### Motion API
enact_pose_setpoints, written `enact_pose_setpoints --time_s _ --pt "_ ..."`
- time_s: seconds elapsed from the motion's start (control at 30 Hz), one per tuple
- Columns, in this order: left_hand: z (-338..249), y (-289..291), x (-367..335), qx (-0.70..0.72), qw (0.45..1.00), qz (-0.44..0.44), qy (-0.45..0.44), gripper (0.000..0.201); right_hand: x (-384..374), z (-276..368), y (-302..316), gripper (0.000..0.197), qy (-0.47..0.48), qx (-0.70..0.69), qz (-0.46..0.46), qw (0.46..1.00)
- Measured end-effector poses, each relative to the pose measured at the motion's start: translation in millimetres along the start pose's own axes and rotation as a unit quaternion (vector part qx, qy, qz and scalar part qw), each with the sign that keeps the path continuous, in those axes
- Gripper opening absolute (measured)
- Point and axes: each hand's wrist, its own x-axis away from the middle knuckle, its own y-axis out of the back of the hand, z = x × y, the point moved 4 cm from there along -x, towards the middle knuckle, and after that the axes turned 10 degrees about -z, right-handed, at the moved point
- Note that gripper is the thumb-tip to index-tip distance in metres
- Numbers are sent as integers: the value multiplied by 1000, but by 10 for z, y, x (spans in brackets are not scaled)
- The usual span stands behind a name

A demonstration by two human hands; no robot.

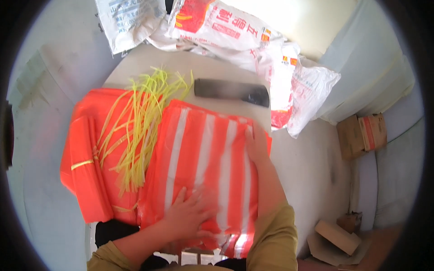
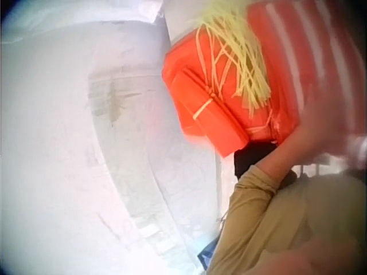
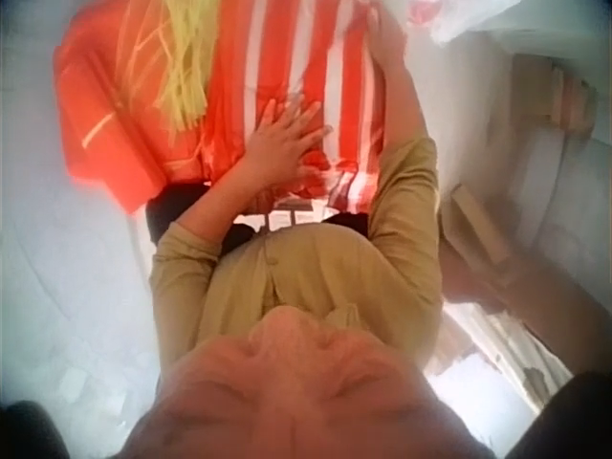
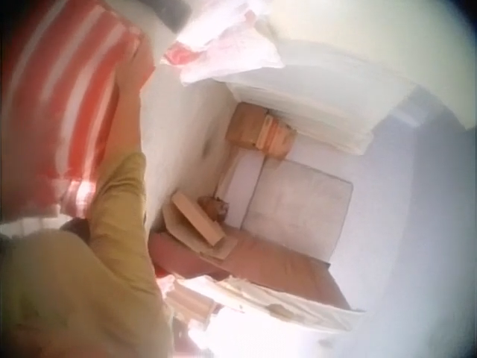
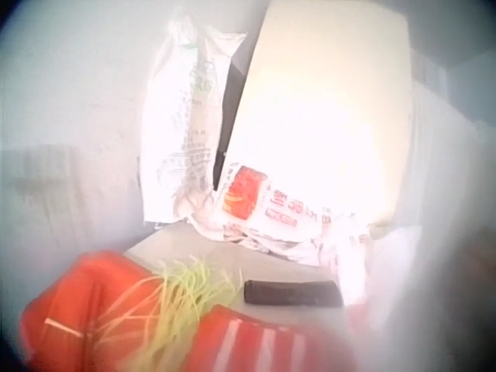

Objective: The person organizes plastic bags by folding, separating, and smoothing bundles of striped and white plastic bags by hand on a table.

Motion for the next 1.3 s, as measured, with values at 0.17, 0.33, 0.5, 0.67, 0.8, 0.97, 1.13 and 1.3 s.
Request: enact_pose_setpoints --time_s 0.17,0.33,0.5,0.67,0.8,0.97,1.13,1.3 --pt "-2 135 -42 18 1000 15 2 86 286 263 293 53 81 233 -196 949" --pt "60 394 48 111 985 -112 74 82 1094 848 450 58 174 256 -85 947" --pt "162 330 250 -27 989 -115 92 74 2210 1357 282 43 301 253 155 906" --pt "230 175 376 -119 981 -112 106 70 2798 1666 373 37 151 56 191 968" --pt "185 228 390 -93 983 -116 110 70 3188 1696 458 28 175 -46 219 959" --pt "-72 207 374 -83 994 -52 58 71 3285 1806 707 12 153 -7 199 968" --pt "-232 69 370 -42 998 -49 -16 72 3161 1523 789 15 46 -19 26 998" --pt "-314 81 397 -28 998 -1 -62 81 3165 1434 602 27 164 74 9 984"
